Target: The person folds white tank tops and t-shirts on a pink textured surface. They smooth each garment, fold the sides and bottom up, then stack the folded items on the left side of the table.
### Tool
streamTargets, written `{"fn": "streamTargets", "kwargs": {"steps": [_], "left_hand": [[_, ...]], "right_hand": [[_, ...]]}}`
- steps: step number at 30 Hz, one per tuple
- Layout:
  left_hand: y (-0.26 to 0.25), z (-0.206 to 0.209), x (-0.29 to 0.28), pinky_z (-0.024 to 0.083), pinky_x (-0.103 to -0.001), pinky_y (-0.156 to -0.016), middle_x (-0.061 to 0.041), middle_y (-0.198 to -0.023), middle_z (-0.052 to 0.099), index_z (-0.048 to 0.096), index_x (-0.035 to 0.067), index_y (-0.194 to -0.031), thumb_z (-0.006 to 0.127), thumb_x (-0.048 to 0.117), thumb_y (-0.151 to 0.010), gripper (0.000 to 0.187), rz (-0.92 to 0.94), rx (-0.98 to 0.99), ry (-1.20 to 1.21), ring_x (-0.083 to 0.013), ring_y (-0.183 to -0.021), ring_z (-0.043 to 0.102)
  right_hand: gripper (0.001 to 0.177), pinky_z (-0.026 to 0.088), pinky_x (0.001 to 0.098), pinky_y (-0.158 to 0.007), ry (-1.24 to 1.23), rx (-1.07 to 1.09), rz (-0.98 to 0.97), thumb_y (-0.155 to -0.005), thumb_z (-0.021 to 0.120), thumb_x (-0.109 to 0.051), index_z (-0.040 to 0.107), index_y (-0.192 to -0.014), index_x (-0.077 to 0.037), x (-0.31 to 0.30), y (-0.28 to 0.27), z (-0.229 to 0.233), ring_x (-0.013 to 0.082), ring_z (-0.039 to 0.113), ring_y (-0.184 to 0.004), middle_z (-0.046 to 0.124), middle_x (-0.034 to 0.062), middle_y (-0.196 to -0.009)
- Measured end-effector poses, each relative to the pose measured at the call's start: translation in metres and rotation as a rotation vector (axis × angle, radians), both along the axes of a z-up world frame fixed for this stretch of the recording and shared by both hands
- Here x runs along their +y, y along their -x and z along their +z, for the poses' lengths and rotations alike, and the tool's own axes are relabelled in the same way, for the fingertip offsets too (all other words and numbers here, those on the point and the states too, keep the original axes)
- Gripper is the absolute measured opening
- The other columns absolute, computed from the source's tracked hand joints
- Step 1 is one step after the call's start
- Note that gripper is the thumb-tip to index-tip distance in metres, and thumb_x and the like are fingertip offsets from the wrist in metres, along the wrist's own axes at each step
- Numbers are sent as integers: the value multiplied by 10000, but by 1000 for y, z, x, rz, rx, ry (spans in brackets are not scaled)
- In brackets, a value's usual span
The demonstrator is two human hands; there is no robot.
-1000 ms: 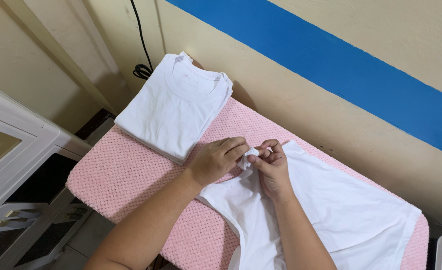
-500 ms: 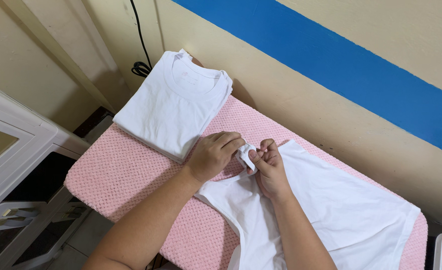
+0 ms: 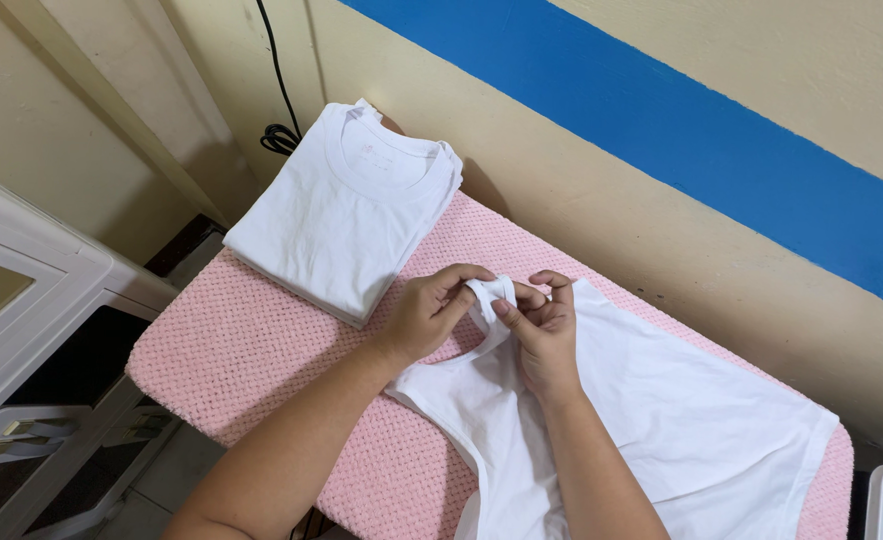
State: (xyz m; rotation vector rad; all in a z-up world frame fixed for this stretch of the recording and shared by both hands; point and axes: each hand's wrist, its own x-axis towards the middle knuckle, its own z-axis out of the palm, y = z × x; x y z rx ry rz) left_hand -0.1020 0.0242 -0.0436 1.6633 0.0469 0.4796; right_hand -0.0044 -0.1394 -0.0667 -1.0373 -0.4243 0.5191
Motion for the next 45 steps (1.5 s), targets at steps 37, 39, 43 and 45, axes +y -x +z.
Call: {"fn": "streamTargets", "kwargs": {"steps": [37,39,43,45], "left_hand": [[-6,-10,25,590,-414,-725,-201,-996,649,632,-17,-968,656,217,-963,236,391,362,-878,-345,-851,712],[-4,-8,26,601,-394,-752,-194,-1014,652,631,-12,-961,630,120,-988,135,397,316,-904,-327,-871,720],[-1,0,26,605,-379,-745,-218,-1058,644,635,-49,-1102,617,-41,-814,289,467,236,-990,-340,-898,719],[4,7,23,607,-370,-722,-250,-1094,637,623,-84,-1217,609,-66,-772,446,461,247,-1044,-340,-874,718]], "right_hand": [[276,316,405,-1021,1178,-746,-603,-1028,692,-365,723,-981,-94,-64,-91,-12,197,552,-979,703,21,-890],[253,299,436,-1026,1198,-873,-607,-1026,689,-339,714,-974,-92,-62,-87,-12,211,551,-996,704,11,-926],[212,314,464,-997,1293,-1150,-635,-1016,706,-315,708,-981,-106,-57,-74,-1,264,545,-1059,694,26,-1028],[189,321,472,-992,1285,-1265,-666,-1001,720,-307,710,-1014,-119,-52,-62,9,284,544,-1088,684,42,-1068]]}}
